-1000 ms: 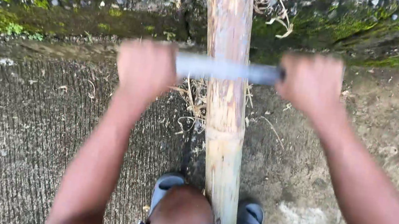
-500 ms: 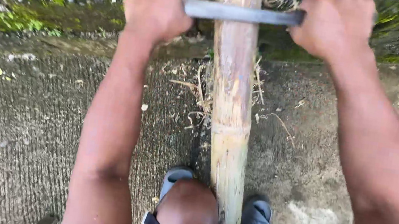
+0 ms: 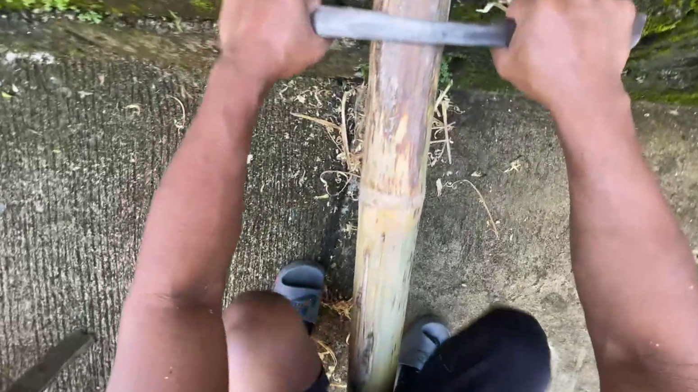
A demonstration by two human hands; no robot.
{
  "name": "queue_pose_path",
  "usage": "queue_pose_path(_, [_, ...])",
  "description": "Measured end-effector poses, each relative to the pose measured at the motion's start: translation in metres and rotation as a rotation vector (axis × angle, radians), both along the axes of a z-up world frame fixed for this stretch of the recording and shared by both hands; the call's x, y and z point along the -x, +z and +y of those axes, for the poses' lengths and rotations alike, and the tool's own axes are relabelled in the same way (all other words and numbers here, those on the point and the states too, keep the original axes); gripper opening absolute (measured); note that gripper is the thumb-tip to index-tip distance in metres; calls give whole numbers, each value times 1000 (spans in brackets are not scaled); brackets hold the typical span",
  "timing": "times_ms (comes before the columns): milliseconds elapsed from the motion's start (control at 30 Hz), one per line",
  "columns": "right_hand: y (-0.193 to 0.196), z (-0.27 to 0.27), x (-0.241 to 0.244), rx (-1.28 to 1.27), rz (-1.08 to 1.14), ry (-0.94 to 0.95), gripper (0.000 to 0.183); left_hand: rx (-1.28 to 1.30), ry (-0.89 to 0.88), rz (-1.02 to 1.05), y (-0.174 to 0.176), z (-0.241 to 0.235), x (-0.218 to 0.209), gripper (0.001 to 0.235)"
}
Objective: Scraping the outer skin off a bamboo pole using a hand tool while straddling it for stability.
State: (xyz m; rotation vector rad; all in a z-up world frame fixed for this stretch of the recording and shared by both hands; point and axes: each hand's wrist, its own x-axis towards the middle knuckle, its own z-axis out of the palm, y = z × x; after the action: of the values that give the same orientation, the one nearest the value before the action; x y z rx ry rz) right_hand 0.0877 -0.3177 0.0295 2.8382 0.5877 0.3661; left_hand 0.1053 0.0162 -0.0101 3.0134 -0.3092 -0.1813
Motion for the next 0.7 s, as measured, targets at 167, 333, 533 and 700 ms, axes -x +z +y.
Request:
queue_pose_path(167, [-8,2,62,-6,153,51,23,70,62,163,-13,-4,81,11])
queue_pose_path(333, [-34,5,169,-106,257,30,24,27,40,362,12,-10,173,15])
queue_pose_path(533, [-43,3,187,-285,257,66,12,-22,-41,402,3,-9,184,17])
queue_pose_path(700, [-50,-5,194,-225,184,64,25,-35,-38,322,-16,-12,191,20])
